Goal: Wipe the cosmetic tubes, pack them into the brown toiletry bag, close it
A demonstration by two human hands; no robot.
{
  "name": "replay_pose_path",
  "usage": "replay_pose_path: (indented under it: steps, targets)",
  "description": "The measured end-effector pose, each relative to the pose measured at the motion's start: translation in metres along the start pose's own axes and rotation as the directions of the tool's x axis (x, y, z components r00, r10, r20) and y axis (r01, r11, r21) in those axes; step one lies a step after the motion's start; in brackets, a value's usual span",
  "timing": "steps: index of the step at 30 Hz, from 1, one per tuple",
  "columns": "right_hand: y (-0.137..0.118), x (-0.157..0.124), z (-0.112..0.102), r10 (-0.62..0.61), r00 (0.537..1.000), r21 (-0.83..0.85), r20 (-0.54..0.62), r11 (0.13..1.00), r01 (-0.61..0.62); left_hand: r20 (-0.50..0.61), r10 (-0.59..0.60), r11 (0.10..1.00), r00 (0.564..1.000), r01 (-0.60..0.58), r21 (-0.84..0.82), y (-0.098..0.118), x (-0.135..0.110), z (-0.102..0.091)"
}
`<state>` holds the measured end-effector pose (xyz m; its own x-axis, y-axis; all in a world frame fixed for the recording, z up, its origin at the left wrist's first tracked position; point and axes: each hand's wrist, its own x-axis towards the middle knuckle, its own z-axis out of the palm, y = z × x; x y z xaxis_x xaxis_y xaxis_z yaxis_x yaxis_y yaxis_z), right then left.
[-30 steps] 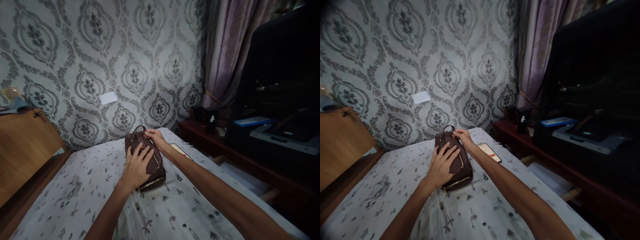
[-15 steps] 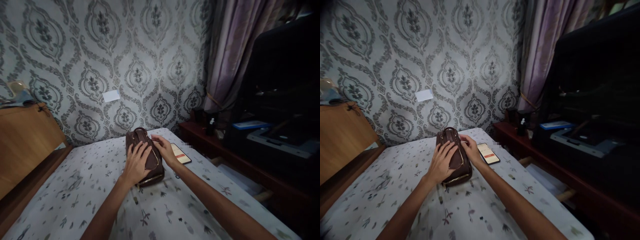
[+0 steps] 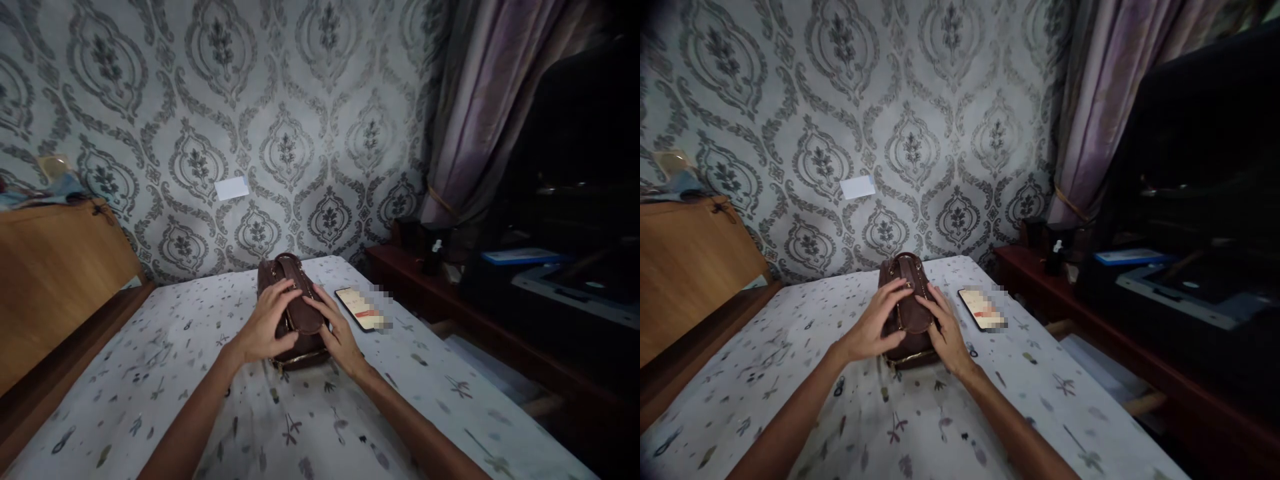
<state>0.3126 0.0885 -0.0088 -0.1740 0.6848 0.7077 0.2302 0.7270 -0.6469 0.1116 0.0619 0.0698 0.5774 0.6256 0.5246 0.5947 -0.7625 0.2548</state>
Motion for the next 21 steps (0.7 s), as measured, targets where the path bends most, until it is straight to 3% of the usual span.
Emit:
replay_pose_path:
  steps: [2,3,5,6,11,21]
  targets:
    - [-0.001,-0.002,0.003,0.006,1.0,-0.007,-0.02,1.0,-0.006,-0.103,-0.123,0.977,0.987,0.102,-0.186,-0.016,0.008,-0.011]
    - [-0.002,-0.002,0.003,0.008,1.0,-0.008,-0.027,1.0,-0.008,-0.176,-0.228,0.949,0.958,0.177,-0.263,-0.026,0.015,-0.014]
    - [-0.003,-0.003,0.004,0.013,0.999,-0.007,-0.031,1.0,-0.013,-0.292,-0.485,0.861,0.824,0.392,-0.324,-0.049,0.032,-0.015]
    - [-0.003,-0.003,0.004,0.016,0.999,-0.003,-0.029,1.0,-0.016,-0.299,-0.531,0.839,0.793,0.441,-0.318,-0.06,0.041,-0.014]
    - [0.0,-0.003,0.006,0.046,0.998,0.027,-0.036,0.999,-0.045,-0.226,-0.604,0.787,0.764,0.526,-0.323,-0.091,0.072,-0.001]
    - [0.002,-0.003,0.007,0.06,0.998,0.042,-0.006,0.997,-0.059,-0.17,-0.685,0.68,0.708,0.538,-0.498,-0.083,0.072,0.006]
